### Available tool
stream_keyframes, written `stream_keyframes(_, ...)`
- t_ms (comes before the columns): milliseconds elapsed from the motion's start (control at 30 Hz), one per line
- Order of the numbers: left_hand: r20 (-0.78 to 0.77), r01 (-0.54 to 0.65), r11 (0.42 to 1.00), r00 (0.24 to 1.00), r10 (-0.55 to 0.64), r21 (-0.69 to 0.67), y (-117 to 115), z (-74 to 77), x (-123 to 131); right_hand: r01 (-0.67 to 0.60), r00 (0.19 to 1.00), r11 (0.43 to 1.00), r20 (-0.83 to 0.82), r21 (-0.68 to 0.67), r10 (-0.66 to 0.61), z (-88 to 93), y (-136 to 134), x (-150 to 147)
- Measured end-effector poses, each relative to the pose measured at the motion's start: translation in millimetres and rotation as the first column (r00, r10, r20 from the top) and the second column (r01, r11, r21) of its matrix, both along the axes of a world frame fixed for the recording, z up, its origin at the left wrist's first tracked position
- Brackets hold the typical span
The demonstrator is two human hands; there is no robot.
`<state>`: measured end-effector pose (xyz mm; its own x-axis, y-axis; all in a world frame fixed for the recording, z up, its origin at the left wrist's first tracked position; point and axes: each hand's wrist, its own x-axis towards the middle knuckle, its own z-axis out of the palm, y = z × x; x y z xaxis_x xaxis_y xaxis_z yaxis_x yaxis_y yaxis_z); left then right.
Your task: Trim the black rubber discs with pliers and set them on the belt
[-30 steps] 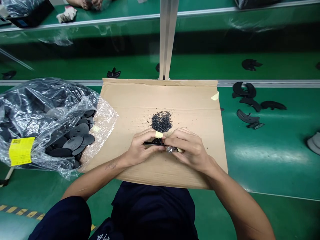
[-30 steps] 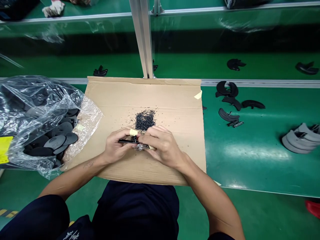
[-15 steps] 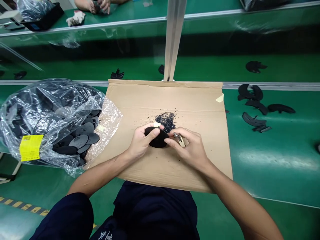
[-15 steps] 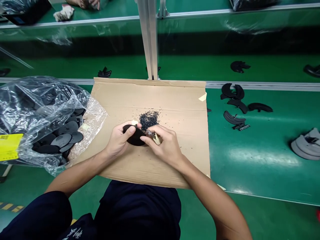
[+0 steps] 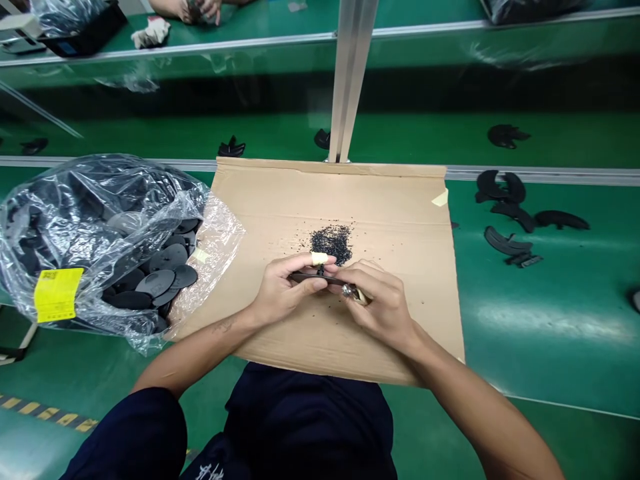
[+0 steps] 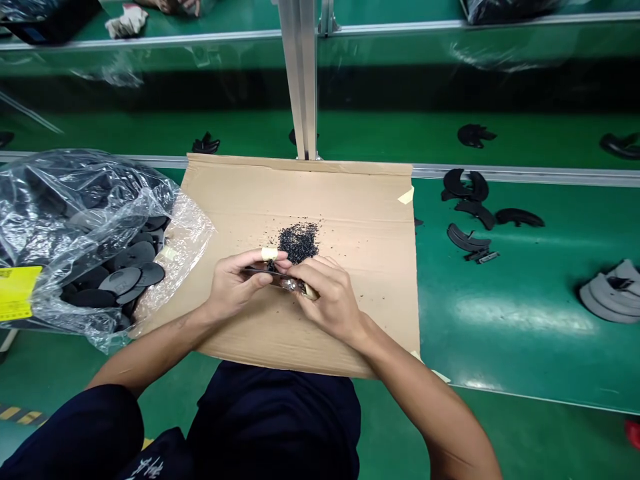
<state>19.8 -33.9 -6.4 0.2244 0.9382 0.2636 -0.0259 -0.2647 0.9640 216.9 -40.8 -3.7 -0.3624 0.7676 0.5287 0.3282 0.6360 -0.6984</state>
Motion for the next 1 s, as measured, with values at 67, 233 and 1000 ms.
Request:
stream_keyframes(67, -0.029, 0.036, 0.996, 0.999, -0.034, 0.081, 1.5, 1.4, -0.9, -0.009, 1.0, 0.999, 0.008, 0.039, 0.009, -0.3, 0.3, 1.1)
stream_keyframes(233, -0.078, 0.036, 0.975, 0.997, -0.019, 0.221, 1.9, 3.8, -1.0, -0.027, 0.999, 0.999, 0.032, 0.034, 0.026, 1.1, -1.4, 1.0)
stream_keyframes(1000, -0.069, -0.115, 0.991, 0.99, 0.12, 0.07, 4.0, 0.6, -8.9, 0.081, 0.996, 0.963, 0.063, -0.257, -0.066, 18.5, 6.8, 19.9)
